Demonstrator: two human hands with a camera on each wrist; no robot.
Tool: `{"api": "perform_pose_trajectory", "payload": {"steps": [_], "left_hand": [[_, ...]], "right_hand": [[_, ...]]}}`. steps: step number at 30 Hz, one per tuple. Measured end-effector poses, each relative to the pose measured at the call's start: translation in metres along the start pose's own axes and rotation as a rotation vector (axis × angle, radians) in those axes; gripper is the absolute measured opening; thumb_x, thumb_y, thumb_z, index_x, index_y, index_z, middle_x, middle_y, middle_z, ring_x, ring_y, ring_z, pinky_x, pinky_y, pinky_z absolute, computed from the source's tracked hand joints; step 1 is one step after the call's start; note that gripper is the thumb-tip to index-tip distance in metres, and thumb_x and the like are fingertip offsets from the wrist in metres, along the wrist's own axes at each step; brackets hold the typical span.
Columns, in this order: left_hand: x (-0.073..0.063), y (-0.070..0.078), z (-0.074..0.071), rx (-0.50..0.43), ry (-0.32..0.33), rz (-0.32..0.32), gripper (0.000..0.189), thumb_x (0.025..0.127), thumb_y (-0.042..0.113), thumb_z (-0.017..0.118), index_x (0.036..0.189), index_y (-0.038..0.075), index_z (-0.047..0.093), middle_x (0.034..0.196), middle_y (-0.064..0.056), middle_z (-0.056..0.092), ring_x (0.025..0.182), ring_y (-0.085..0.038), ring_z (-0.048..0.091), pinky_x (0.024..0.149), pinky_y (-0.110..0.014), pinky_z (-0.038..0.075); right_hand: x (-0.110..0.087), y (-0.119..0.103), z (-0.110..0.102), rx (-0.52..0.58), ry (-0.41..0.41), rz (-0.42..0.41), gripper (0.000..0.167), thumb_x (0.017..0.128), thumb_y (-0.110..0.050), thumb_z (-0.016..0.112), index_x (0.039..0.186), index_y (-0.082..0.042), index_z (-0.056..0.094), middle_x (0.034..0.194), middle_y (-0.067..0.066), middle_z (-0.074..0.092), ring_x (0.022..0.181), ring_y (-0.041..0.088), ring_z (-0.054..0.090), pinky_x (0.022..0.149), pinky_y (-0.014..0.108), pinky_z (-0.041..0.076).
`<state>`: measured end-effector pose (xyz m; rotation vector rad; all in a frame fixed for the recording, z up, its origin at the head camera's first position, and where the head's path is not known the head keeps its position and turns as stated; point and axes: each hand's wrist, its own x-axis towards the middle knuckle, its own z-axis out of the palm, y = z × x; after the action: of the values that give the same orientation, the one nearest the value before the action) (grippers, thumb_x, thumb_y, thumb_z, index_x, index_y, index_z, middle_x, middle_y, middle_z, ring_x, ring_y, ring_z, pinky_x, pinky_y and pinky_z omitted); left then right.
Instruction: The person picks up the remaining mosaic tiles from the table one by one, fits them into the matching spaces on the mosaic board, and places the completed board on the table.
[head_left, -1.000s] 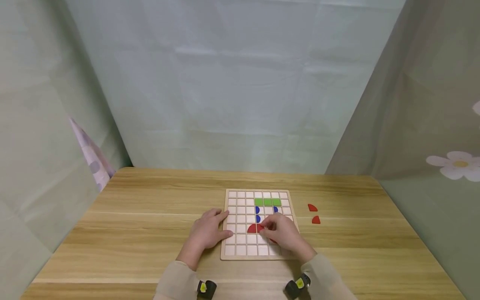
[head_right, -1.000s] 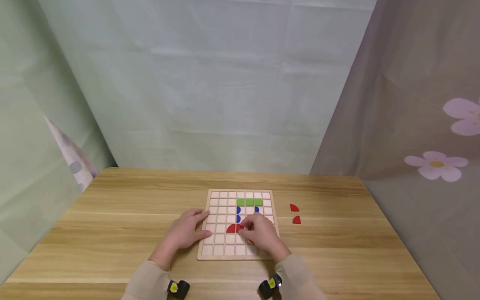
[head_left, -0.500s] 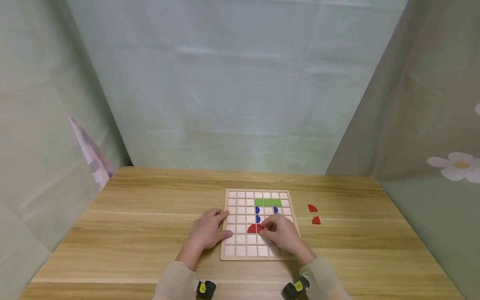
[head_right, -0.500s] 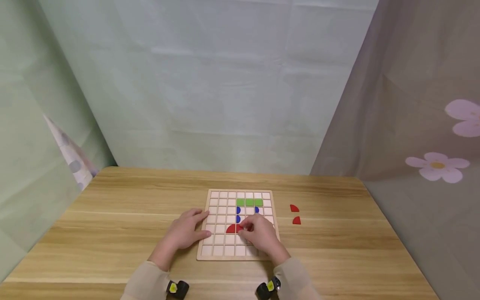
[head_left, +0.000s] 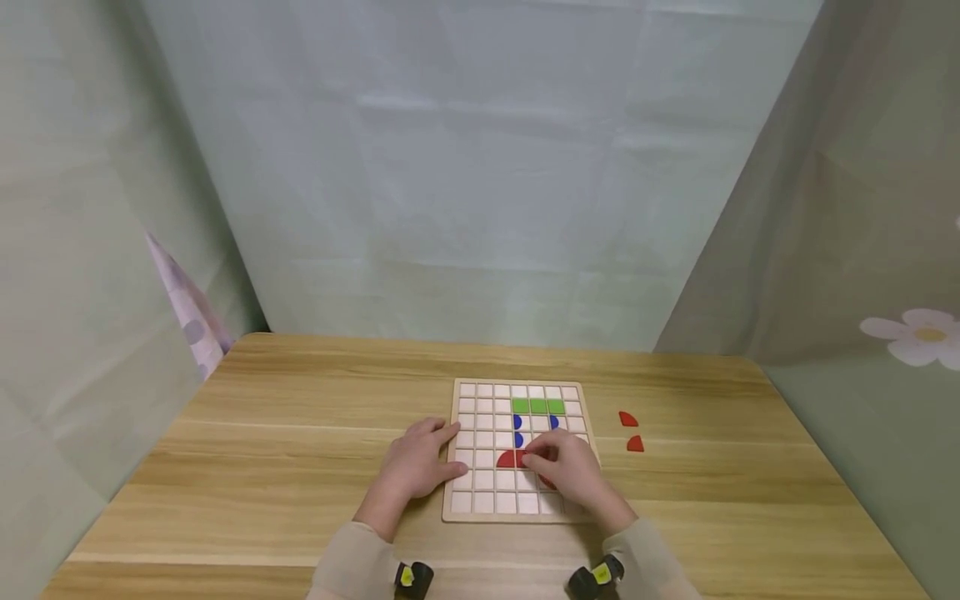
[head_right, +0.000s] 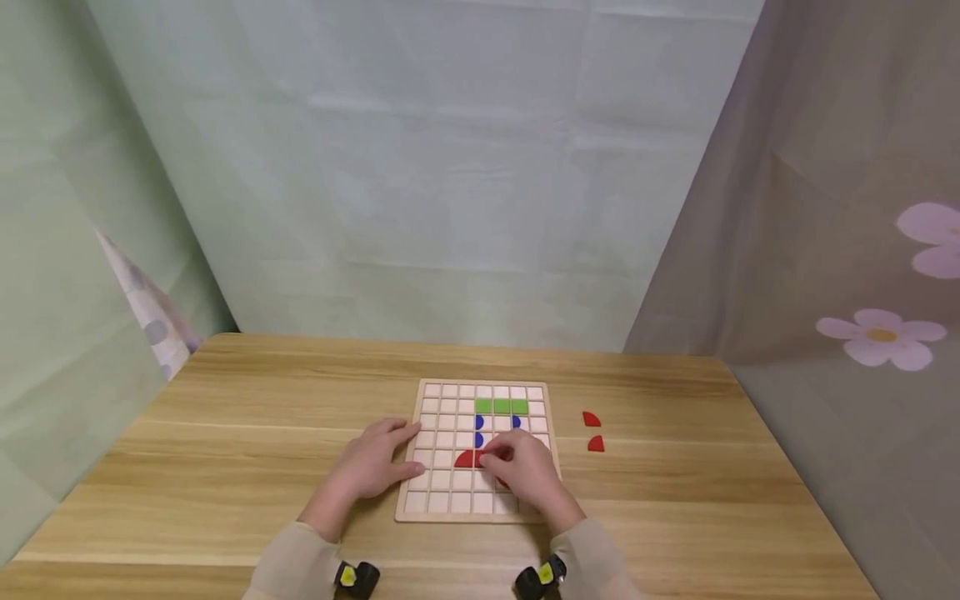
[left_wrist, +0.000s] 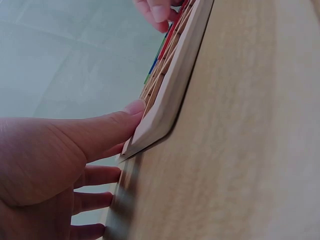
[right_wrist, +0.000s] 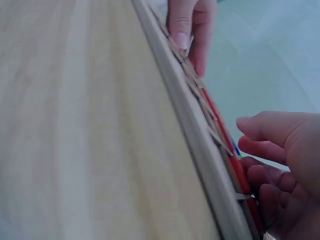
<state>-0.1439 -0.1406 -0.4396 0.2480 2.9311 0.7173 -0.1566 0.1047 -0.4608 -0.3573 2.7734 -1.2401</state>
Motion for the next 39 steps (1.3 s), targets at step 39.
{"api": "perform_pose_trajectory", "payload": {"steps": [39], "left_hand": [[0.001,-0.002,0.001,0.01,0.013,0.019,0.062,0.082,0.037,0.072,0.135,0.011,0.054,0.141,-0.015,0.047,0.131,-0.036,0.04,0.101,-0.059,0.036]], "right_hand": [[-0.001,0.051,-0.073,-0.022,0.316,0.138,0.041,0.091,-0.019,0.062,0.125,0.005,0.056,0.119,0.026,0.059,0.109,0.038,0.057,0.093,0.05,0.047]]}}
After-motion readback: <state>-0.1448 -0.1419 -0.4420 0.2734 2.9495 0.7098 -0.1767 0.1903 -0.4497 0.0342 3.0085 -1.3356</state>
